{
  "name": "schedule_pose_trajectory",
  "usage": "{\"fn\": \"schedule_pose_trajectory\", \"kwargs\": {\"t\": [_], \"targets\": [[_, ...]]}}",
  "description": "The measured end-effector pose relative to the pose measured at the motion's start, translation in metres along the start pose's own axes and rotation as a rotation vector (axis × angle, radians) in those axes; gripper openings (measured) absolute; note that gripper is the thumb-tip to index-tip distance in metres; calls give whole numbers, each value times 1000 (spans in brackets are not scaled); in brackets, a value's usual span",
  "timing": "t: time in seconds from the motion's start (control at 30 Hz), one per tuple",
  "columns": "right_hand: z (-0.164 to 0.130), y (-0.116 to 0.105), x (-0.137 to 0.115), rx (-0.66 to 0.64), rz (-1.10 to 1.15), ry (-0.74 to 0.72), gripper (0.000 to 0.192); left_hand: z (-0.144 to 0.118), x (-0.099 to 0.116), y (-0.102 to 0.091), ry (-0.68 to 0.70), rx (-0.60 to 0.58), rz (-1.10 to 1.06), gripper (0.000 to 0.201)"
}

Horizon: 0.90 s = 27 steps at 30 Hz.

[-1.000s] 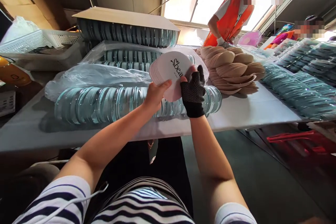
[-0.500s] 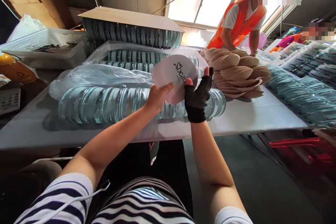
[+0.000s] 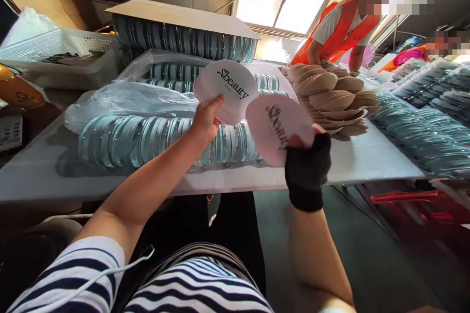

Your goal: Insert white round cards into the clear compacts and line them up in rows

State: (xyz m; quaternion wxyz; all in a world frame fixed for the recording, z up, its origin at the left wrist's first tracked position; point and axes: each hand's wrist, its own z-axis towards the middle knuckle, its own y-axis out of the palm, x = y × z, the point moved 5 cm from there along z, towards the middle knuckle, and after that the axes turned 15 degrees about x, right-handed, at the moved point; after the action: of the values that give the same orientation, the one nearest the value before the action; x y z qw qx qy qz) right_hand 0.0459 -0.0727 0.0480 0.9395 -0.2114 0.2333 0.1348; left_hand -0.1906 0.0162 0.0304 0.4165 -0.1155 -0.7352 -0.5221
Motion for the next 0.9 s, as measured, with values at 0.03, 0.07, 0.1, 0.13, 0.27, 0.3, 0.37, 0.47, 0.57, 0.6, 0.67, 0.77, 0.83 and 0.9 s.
{"fn": "schedule_pose_trajectory", "kwargs": {"t": [0.03, 0.07, 0.1, 0.13, 0.27, 0.3, 0.37, 0.47, 0.57, 0.6, 0.67, 0.77, 0.83, 0.9], "targets": [[-10, -10, 1, -93, -20, -64, 39, 4, 0, 2, -15, -3, -9, 47], [-22, -17, 1, -198, -37, -127, 37, 8, 0, 3, -37, -12, -14, 45], [-34, -23, 0, -296, -54, -178, 36, 11, -2, 4, -64, -18, -15, 43], [-44, -26, -2, -375, -76, -215, 35, 14, -5, 5, -91, -21, -12, 42], [-57, -17, -23, -498, -215, -274, 36, 17, -13, 6, -143, 7, -19, 40], [-57, -9, -31, -533, -246, -283, 36, 17, -13, 6, -141, 15, -23, 41], [-54, 14, -48, -631, -286, -297, 35, 17, -14, 6, -129, 24, -29, 43], [-51, 45, -64, -734, -293, -287, 34, 17, -14, 6, -109, 26, -26, 44], [-51, 55, -65, -741, -169, -262, 39, 16, -14, 5, -84, 5, -13, 46], [-52, 53, -61, -738, -127, -234, 41, 16, -14, 5, -80, -6, -11, 45], [-57, 44, -47, -727, -70, -150, 39, 15, -14, 5, -80, -28, -12, 43], [-65, 34, -32, -665, -47, -51, 28, 14, -16, 7, -91, -43, -13, 37], [-70, 40, -35, -622, -36, -71, 26, 14, -19, 8, -98, -49, -11, 33], [-75, 56, -45, -620, -75, -123, 25, 14, -21, 10, -97, -53, -7, 31]]}}
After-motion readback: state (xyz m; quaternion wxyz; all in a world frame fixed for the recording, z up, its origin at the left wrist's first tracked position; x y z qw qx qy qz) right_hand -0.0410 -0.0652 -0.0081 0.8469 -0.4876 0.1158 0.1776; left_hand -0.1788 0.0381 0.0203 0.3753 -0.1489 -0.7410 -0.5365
